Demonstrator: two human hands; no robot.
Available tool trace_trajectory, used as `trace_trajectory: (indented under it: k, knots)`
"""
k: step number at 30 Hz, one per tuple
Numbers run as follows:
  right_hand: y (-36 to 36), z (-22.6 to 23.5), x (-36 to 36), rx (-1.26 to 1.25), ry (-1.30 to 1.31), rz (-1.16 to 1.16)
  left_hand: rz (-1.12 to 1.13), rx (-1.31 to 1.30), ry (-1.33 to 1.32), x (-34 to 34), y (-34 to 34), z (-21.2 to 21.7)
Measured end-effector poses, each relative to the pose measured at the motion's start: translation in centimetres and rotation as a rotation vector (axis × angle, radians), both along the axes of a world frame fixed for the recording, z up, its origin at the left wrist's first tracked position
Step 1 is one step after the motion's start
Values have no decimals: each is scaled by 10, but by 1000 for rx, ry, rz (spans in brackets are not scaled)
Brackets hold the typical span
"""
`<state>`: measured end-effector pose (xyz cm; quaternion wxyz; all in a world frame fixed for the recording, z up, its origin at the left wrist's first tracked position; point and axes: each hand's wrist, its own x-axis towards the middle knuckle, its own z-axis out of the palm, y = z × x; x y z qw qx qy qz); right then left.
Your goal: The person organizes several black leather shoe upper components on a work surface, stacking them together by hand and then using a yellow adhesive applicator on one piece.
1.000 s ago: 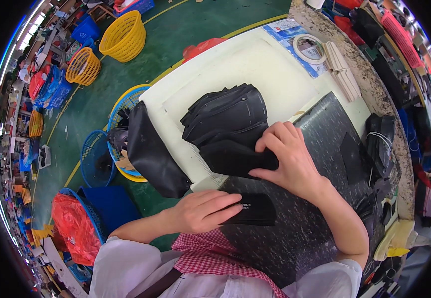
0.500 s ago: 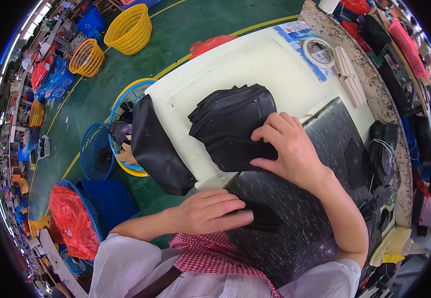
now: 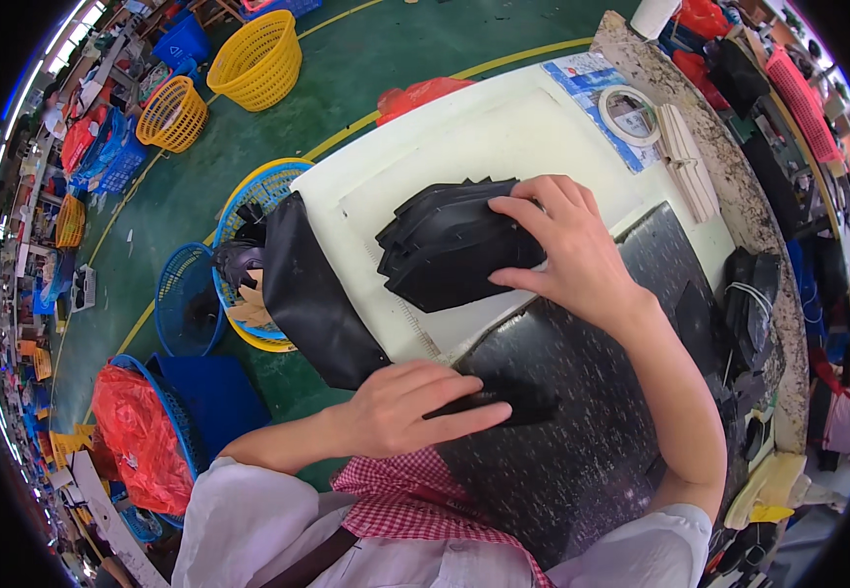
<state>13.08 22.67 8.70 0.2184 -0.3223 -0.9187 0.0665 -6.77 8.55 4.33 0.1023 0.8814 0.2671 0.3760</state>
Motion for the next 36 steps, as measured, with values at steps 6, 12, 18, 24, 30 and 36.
trace_trajectory:
  k: [6,12,18,24,30,36]
  knots:
    - [-19,4,15,-241,62,128,274,-33,18,-2,9,17]
    - [2,-5,-5,-408,288,107,42,-123,-84,-3,6,-15]
    - [0,-13,2,-173,100,58,94,-223,-180,4,-7,-3]
    - [-26,-9,9,-627,222,196,82,-311,-156,1,-11,-8]
    - [-21,-8,-3,-101,40,130,142,-236,-106,1,0,6]
    - [-32,-20,2,44,42,146,190,-329,-103,-2,7,7]
